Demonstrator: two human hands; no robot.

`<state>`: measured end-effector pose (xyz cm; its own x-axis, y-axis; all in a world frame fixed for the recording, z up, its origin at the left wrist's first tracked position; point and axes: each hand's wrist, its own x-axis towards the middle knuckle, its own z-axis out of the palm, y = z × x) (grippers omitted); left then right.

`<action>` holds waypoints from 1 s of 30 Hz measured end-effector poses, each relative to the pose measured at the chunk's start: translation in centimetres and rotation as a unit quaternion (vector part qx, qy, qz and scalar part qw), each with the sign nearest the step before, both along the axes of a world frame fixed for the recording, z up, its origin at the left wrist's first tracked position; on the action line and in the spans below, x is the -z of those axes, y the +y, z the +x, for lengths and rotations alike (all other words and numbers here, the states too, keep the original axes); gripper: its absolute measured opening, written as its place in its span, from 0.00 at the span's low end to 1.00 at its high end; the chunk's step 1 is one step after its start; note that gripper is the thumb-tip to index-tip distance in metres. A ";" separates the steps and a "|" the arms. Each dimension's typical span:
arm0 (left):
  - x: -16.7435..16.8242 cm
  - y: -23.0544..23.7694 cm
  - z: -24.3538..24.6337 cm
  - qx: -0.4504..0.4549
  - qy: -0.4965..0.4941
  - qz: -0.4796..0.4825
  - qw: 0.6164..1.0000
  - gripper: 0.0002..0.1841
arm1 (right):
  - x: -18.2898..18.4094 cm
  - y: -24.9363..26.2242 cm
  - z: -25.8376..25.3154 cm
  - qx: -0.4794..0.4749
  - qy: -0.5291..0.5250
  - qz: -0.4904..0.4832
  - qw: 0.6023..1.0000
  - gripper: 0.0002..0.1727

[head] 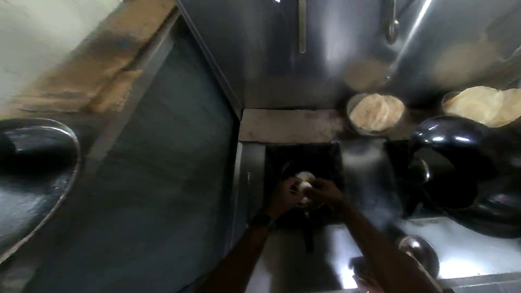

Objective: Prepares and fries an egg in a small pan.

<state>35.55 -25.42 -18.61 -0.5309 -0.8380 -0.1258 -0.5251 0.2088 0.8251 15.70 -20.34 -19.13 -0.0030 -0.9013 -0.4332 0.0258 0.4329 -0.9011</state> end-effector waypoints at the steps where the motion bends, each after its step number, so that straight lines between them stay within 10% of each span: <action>1: 0.4 0.0 -0.2 0.001 -0.004 -0.002 1.000 0.23 | 0.0 0.0 0.0 -0.005 0.024 0.001 1.000 0.20; 12: 5.4 -1.5 -1.6 0.008 -0.088 -0.054 0.995 0.25 | 4.1 -2.1 -1.0 -0.076 0.215 -0.068 0.971 0.24; 30: 6.4 -1.8 -1.1 0.002 -0.061 -0.049 0.997 0.23 | 5.5 -2.8 -1.4 -0.113 0.202 -0.110 0.967 0.25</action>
<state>34.42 -27.21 -24.96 -0.5192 -0.8478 -0.1079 -0.6196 0.2865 0.7308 14.31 -23.14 -24.67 0.0764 -0.9688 -0.2356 -0.4197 0.1831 -0.8890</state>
